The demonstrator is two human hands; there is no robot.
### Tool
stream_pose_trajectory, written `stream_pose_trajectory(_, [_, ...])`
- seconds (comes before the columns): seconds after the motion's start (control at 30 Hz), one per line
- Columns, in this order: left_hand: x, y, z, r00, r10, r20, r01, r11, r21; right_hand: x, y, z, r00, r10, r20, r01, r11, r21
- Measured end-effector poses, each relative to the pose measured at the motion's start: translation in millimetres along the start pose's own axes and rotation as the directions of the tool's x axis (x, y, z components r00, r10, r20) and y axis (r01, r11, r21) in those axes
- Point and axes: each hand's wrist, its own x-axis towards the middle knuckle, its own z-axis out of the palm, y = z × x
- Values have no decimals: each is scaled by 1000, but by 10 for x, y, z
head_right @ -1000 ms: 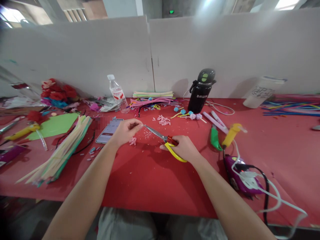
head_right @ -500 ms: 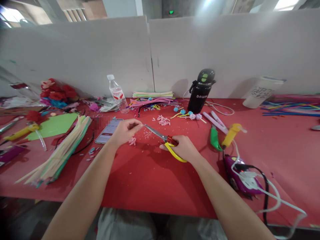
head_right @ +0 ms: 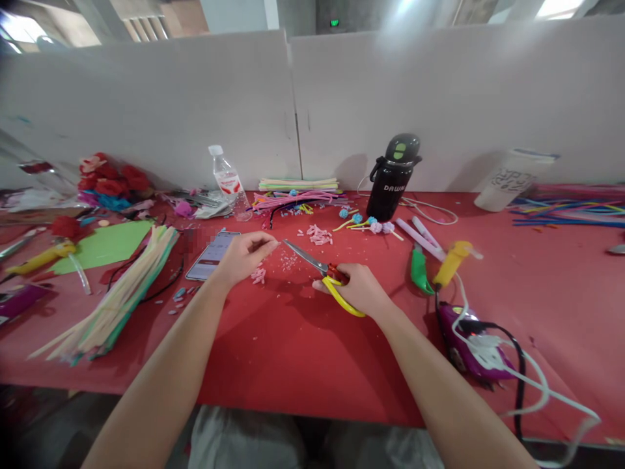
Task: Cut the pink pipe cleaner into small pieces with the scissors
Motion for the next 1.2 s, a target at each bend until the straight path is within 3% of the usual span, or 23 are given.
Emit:
stream_pose_trajectory(0.5, [-8, -7, -5, 999, -15, 40, 14, 1000, 13, 4, 19, -2, 1000, -21, 19, 22, 999, -33])
stream_pose_trajectory(1.2, [-5, 16, -14, 1000, -2, -4, 2, 1000, 13, -3, 27, 18, 999, -23, 22, 23, 1000, -10])
